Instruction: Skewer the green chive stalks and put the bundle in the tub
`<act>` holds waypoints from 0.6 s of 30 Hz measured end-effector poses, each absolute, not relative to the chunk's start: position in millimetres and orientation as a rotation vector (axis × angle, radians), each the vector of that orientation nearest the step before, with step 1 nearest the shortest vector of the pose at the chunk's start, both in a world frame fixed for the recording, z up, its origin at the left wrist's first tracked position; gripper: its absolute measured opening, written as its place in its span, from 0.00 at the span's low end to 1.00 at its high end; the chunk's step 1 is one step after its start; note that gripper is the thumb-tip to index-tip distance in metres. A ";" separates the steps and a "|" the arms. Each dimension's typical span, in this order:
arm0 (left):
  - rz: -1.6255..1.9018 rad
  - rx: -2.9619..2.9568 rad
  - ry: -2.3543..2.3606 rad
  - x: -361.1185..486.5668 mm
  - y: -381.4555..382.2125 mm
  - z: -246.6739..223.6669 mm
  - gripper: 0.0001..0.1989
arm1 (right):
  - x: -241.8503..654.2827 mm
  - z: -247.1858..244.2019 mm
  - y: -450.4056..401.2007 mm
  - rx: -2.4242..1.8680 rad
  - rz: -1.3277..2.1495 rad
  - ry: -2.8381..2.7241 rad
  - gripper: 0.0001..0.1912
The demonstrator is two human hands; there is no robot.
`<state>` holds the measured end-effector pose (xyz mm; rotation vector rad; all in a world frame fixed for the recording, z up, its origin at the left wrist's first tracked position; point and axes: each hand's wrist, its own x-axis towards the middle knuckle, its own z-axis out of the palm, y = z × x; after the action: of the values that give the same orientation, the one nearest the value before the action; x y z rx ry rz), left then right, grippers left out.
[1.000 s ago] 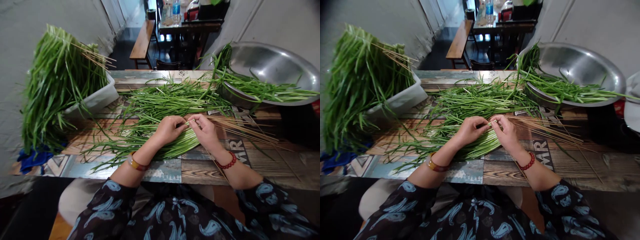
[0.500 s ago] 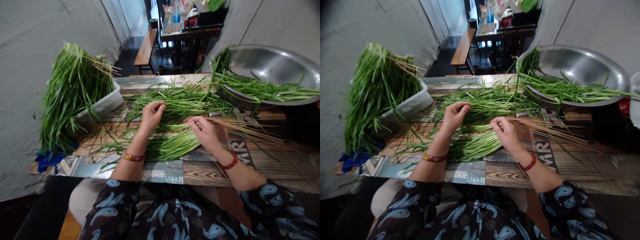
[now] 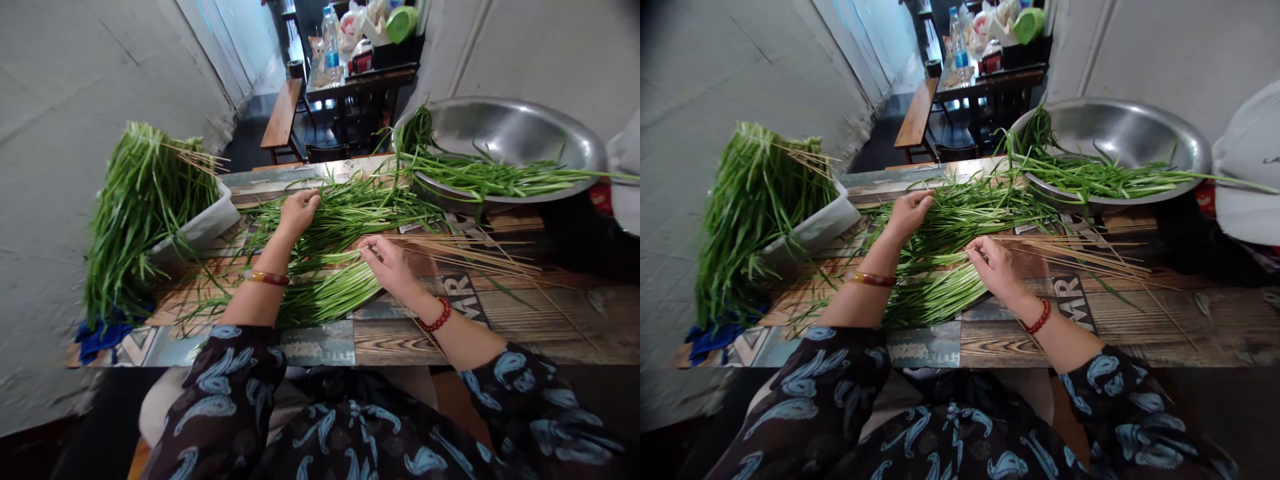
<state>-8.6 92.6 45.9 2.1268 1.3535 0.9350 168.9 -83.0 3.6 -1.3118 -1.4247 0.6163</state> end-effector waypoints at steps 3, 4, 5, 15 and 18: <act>1.430 1.903 1.192 -19.6 98.3 66.4 0.11 | 168.5 3.7 -83.0 -1.297 0.613 -1.422 0.10; 1.577 1.849 1.152 -24.6 100.1 77.6 0.10 | 168.5 3.8 -83.2 -1.291 0.610 -1.423 0.11; 1.677 1.827 1.117 -29.7 101.4 90.0 0.10 | 168.5 3.8 -83.4 -1.289 0.606 -1.423 0.11; 1.468 2.234 1.007 -23.9 33.9 119.8 0.14 | 169.2 5.1 -85.5 -1.295 0.597 -1.426 0.09; 1.088 2.330 1.009 -11.0 11.5 89.3 0.12 | 169.2 7.7 -86.7 -1.299 0.586 -1.429 0.09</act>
<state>-11.0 11.5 89.3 2.3300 1.0093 1.0876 169.2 -86.7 7.7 -1.2989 -1.4288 0.5857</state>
